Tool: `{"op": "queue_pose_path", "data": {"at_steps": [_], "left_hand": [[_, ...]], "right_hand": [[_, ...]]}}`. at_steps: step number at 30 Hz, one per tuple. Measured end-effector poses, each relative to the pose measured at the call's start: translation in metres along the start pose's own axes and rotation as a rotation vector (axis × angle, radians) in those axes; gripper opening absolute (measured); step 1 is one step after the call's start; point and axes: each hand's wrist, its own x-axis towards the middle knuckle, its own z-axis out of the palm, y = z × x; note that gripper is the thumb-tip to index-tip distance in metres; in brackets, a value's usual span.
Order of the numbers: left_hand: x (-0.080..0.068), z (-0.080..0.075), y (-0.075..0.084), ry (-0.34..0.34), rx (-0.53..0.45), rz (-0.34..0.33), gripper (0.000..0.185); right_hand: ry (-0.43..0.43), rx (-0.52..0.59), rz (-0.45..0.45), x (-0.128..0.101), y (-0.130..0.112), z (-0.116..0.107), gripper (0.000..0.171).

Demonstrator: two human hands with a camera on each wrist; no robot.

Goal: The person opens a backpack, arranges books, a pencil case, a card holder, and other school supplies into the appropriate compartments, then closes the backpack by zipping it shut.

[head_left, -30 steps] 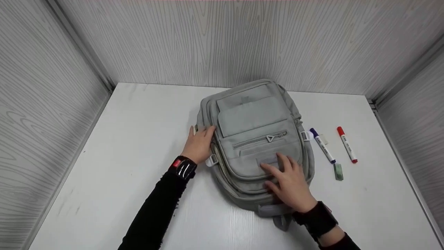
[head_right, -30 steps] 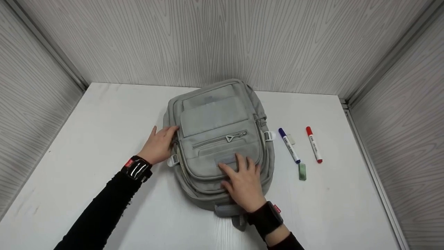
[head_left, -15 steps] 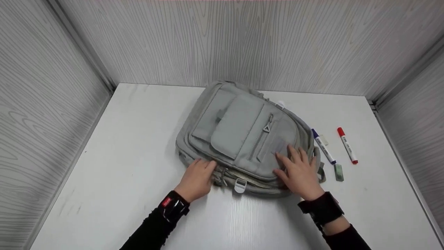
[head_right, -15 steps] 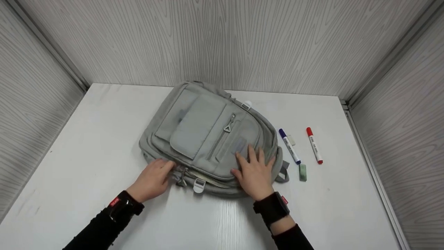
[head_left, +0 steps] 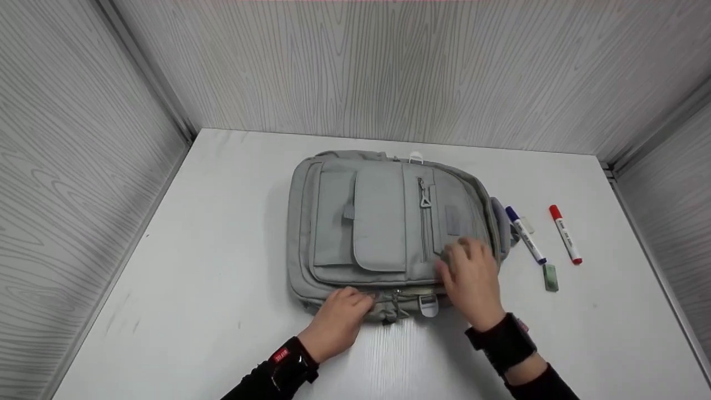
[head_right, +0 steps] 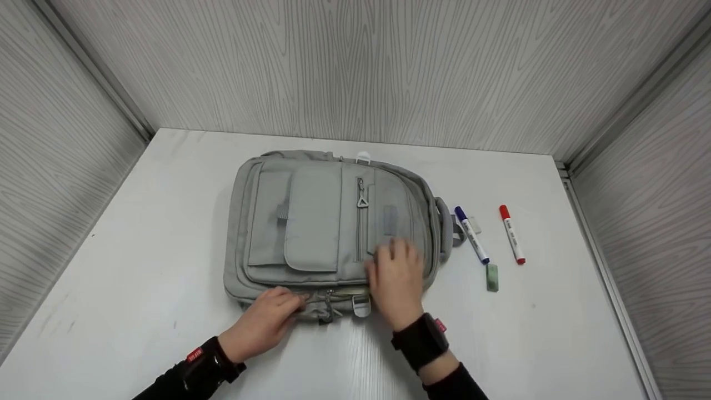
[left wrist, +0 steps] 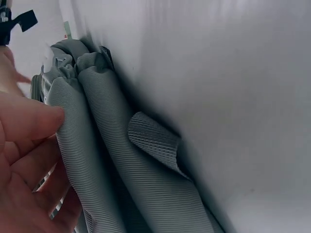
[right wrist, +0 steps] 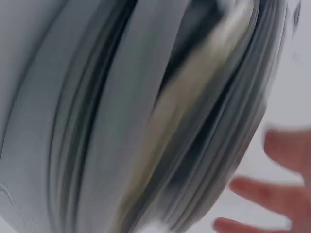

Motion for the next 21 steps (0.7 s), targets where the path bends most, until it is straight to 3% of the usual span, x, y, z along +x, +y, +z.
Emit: {"op": "queue_pose_path", "data": {"at_steps": [3,6,13,17,21], "left_hand": [[-0.001,0.001,-0.001,0.017,-0.015,-0.016,0.013],[-0.001,0.001,-0.001,0.014,-0.030,-0.030,0.014],[0.003,-0.002,0.002,-0.013,-0.074,-0.068,0.016],[0.005,-0.004,0.004,-0.020,-0.092,-0.089,0.014],[0.008,-0.004,0.009,0.035,-0.061,-0.092,0.014]], "right_hand": [[0.088,-0.011,-0.184,-0.018,-0.028,0.010,0.026],[0.017,-0.085,-0.239,-0.031,-0.049,0.020,0.031],[-0.201,-0.169,-0.001,-0.033,-0.071,0.033,0.026],[-0.216,-0.143,0.056,-0.032,-0.074,0.035,0.022],[-0.176,-0.111,0.072,-0.035,-0.073,0.039,0.023]]}}
